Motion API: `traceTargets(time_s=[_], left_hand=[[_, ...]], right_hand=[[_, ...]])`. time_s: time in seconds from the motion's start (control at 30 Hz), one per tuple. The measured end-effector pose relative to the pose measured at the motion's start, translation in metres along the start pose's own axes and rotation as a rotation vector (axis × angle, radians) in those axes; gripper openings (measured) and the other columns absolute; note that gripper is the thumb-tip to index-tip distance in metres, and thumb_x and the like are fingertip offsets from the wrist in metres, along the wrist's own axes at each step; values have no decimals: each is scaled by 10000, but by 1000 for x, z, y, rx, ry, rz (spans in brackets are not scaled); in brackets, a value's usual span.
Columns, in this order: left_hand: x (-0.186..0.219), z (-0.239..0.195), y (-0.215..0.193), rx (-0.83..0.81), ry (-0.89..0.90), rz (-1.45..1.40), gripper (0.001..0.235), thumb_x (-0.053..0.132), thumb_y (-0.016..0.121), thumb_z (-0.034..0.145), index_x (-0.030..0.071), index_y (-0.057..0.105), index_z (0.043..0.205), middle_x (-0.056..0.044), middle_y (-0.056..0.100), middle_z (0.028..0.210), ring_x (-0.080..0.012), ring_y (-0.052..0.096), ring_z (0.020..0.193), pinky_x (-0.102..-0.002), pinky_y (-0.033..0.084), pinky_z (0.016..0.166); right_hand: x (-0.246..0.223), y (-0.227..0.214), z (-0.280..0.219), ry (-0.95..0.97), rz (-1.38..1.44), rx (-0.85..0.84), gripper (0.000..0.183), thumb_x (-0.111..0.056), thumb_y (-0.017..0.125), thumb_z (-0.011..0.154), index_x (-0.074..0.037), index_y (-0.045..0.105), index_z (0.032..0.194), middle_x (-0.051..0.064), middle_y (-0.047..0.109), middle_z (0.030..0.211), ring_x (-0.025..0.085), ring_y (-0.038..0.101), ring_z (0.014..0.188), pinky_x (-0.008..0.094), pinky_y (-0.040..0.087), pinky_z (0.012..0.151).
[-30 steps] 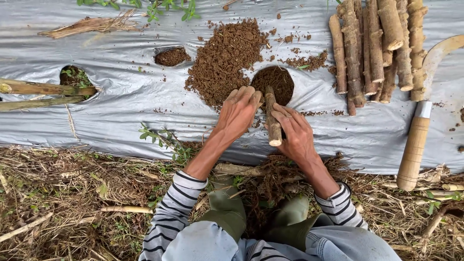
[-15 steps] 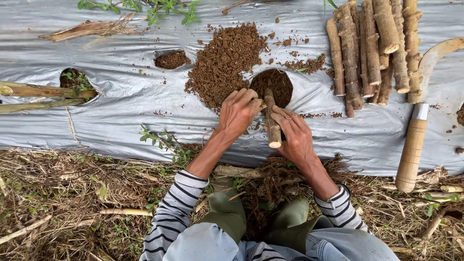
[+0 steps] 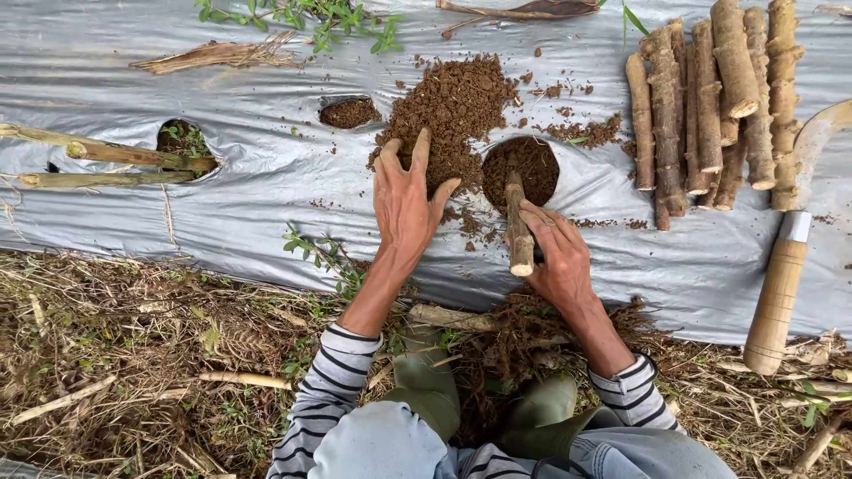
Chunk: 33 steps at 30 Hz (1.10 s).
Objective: Clearing a planting hole in plastic mulch with a sickle and hands, then planting a cassava cutting into the soil.
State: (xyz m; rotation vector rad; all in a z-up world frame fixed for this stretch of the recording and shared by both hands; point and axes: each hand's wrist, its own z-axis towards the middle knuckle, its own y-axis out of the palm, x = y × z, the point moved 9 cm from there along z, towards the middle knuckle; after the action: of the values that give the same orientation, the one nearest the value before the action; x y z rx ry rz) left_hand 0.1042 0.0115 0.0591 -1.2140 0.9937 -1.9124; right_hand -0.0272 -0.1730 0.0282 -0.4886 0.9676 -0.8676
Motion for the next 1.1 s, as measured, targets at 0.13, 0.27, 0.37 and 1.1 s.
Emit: traceTargets(time_s=[0.13, 0.27, 0.37, 1.1], left_hand=[[-11, -2, 45, 0, 102, -38, 647, 173, 801, 879, 148, 529, 1465, -227, 465, 1285, -382, 614, 1129, -421, 638, 710], [-11, -4, 78, 23, 206, -107, 627, -33, 806, 800, 156, 612, 1365, -204, 479, 1299, -391, 613, 1160, -368, 654, 647], [12, 0, 79, -2, 300, -70, 563, -78, 785, 786, 169, 674, 1279, -165, 495, 1296, -351, 620, 1172, -328, 661, 648], [-7, 2, 0, -277, 206, -161, 324, 295, 798, 899, 147, 691, 1166, -65, 646, 1172, -284, 675, 1077, -509, 581, 911]], right_hand=[[3, 0, -2, 2, 18, 2, 410, -53, 755, 844, -20, 694, 1248, 184, 731, 1271, 355, 711, 1090, 473, 570, 933], [11, 6, -7, 2, 37, 9, 402, -68, 753, 861, -31, 695, 1258, 167, 724, 1296, 347, 703, 1108, 469, 563, 948], [13, 9, -11, -18, 15, 17, 395, -82, 748, 865, -30, 691, 1253, 154, 720, 1296, 354, 697, 1110, 477, 564, 943], [4, -2, -2, -57, 83, 36, 401, -13, 702, 863, -11, 695, 1264, 164, 711, 1297, 366, 691, 1095, 480, 554, 960]])
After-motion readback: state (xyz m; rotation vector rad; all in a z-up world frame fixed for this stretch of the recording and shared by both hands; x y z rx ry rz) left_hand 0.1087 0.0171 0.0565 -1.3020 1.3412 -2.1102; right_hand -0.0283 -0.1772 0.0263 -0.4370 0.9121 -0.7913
